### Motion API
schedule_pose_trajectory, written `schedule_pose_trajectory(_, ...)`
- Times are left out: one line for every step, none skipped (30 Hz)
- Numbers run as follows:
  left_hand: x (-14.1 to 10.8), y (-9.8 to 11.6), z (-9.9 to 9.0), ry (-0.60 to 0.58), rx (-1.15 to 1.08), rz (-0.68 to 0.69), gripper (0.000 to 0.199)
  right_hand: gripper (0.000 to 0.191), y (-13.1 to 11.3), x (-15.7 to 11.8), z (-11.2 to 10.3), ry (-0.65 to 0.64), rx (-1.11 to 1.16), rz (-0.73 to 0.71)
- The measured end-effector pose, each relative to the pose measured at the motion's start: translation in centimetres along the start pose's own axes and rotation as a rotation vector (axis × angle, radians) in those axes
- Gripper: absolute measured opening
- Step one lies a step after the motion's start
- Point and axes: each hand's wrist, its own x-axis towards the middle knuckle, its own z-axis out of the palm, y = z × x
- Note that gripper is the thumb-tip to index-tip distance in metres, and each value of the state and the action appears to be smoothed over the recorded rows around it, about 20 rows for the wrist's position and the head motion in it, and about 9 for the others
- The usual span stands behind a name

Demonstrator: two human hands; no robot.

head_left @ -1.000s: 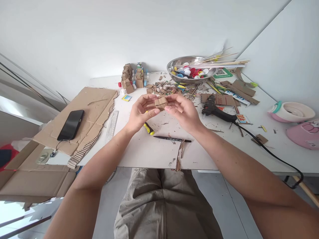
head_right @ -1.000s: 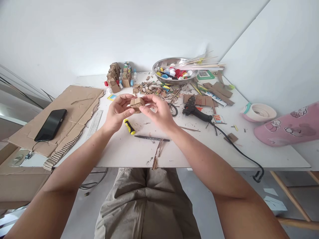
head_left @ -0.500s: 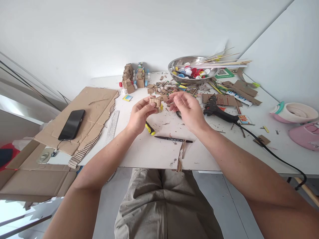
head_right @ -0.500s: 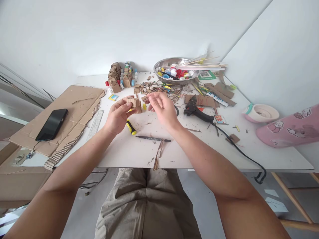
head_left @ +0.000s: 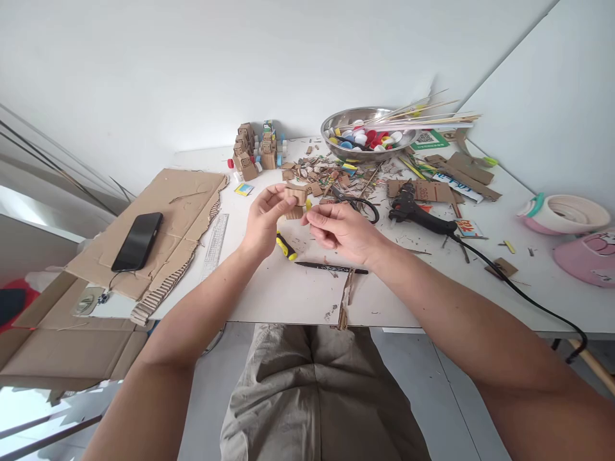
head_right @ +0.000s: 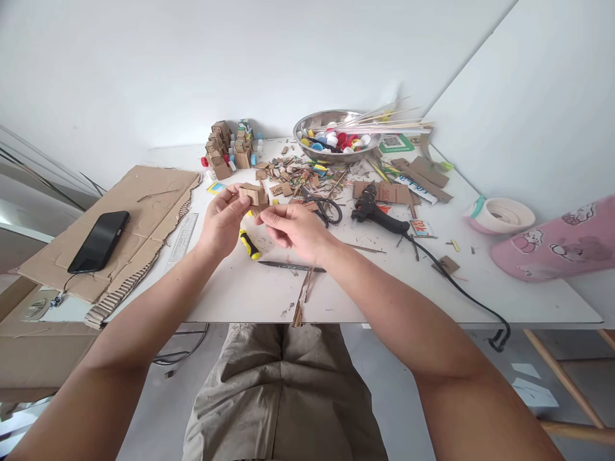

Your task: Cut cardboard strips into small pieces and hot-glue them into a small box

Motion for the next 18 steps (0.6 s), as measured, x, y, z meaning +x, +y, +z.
schedule_pose_trajectory(0.4,0.1,-0.4,0.011,-0.001,0.019,0.029,0.057,-0.1,0.0,-0.5,0.027,-0.013,-0.019)
schedule_pose_trajectory(0.9,0.3,-0.9,0.022,0.002,0.047,0.028,0.055,-0.3,0.1,-1.2,0.069,-0.025,-0.042)
schedule_pose_trajectory(1.4,0.6,-1.5,0.038,0.008,0.077,0.027,0.054,-0.4,0.2,-2.0,0.126,-0.033,-0.069)
schedule_pose_trajectory(1.9,0.8,-2.0,0.057,0.015,0.103,0.027,0.054,-0.5,0.3,-2.9,0.192,-0.037,-0.098)
schedule_pose_trajectory(2.4,1.1,-2.5,0.076,0.021,0.122,0.027,0.054,-0.7,0.5,-3.8,0.255,-0.039,-0.125)
schedule_pose_trajectory(2.8,1.3,-2.9,0.098,0.024,0.136,0.029,0.055,-0.7,0.6,-4.7,0.310,-0.041,-0.150)
schedule_pose_trajectory(3.1,1.5,-3.2,0.116,0.027,0.142,0.032,0.057,-0.7,0.8,-5.4,0.353,-0.041,-0.171)
schedule_pose_trajectory(3.4,1.6,-3.3,0.128,0.034,0.142,0.035,0.059,-0.7,1.0,-6.0,0.380,-0.041,-0.187)
schedule_pose_trajectory(3.5,1.6,-3.4,0.133,0.048,0.140,0.038,0.060,-0.6,1.1,-6.5,0.398,-0.042,-0.197)
schedule_pose_trajectory(3.7,1.6,-3.3,0.125,0.075,0.138,0.040,0.062,-0.5,1.2,-6.7,0.407,-0.045,-0.203)
schedule_pose_trajectory(3.7,1.5,-3.2,0.107,0.117,0.141,0.040,0.063,-0.4,1.3,-6.8,0.408,-0.050,-0.205)
schedule_pose_trajectory(3.8,1.3,-3.1,0.078,0.174,0.151,0.038,0.063,-0.2,1.4,-6.7,0.406,-0.060,-0.204)
schedule_pose_trajectory(3.9,1.1,-3.0,0.042,0.241,0.166,0.036,0.063,0.0,1.5,-6.5,0.400,-0.076,-0.202)
schedule_pose_trajectory(4.0,0.9,-2.9,0.007,0.308,0.185,0.034,0.063,0.2,1.5,-6.2,0.390,-0.093,-0.200)
schedule_pose_trajectory(4.1,0.7,-2.8,-0.023,0.369,0.205,0.032,0.063,0.4,1.6,-5.9,0.376,-0.111,-0.199)
schedule_pose_trajectory(4.2,0.5,-2.7,-0.047,0.420,0.222,0.030,0.064,0.6,1.6,-5.6,0.361,-0.126,-0.200)
schedule_pose_trajectory(4.3,0.4,-2.6,-0.066,0.459,0.235,0.029,0.065,0.7,1.6,-5.4,0.348,-0.139,-0.203)
schedule_pose_trajectory(4.3,0.3,-2.5,-0.080,0.487,0.244,0.029,0.066,0.8,1.6,-5.3,0.339,-0.150,-0.205)
